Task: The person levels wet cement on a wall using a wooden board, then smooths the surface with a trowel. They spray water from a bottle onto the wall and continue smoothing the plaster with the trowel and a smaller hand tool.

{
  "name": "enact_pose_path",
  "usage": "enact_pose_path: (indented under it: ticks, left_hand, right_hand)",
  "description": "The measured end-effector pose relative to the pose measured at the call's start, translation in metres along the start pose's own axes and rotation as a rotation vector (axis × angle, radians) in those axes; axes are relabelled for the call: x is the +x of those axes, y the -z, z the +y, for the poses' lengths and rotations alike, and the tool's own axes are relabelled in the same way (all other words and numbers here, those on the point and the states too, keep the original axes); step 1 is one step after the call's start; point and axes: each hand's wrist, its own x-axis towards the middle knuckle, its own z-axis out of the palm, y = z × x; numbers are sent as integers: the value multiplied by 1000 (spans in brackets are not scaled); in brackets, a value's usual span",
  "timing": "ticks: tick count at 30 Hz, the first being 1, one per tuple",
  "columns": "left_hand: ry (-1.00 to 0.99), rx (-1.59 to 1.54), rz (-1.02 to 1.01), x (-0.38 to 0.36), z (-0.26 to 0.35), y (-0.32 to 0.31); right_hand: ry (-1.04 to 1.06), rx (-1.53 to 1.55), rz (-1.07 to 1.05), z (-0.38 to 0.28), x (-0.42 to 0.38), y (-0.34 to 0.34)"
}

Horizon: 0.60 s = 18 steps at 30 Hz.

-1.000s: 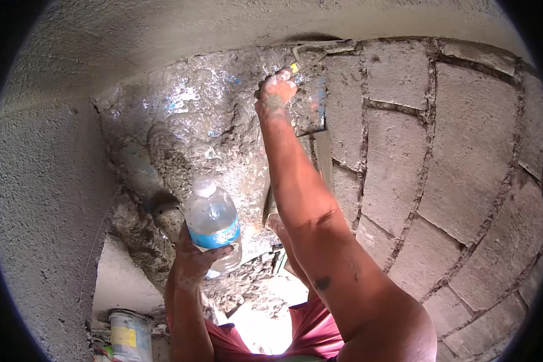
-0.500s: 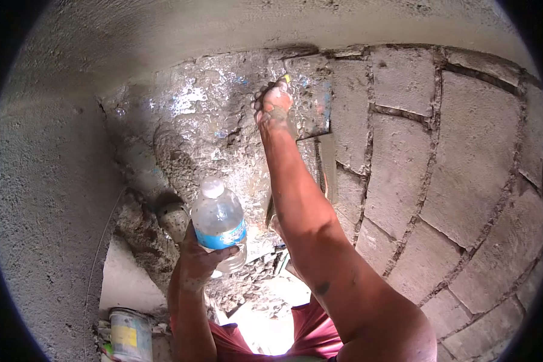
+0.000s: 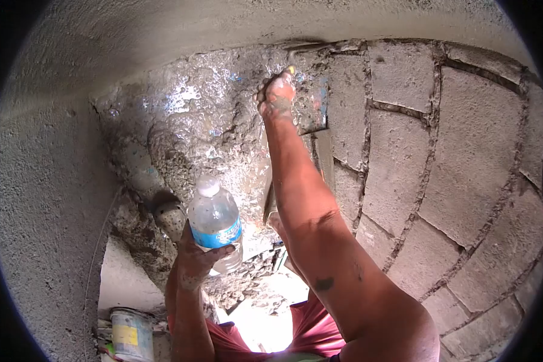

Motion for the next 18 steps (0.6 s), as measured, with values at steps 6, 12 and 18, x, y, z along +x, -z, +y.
enact_pose_path:
  ticks: [6,12,18]
  left_hand:
    - [-5,50,34,2,-2,2]
    - [36,62,28,3,-3,-1]
    - [37,91,15,2,-4,-1]
  right_hand:
    - [35,85,-34,-11,-25,18]
    - [82,123,-26,-26,-25,0]
    - [-126,305,-352,8,15,0]
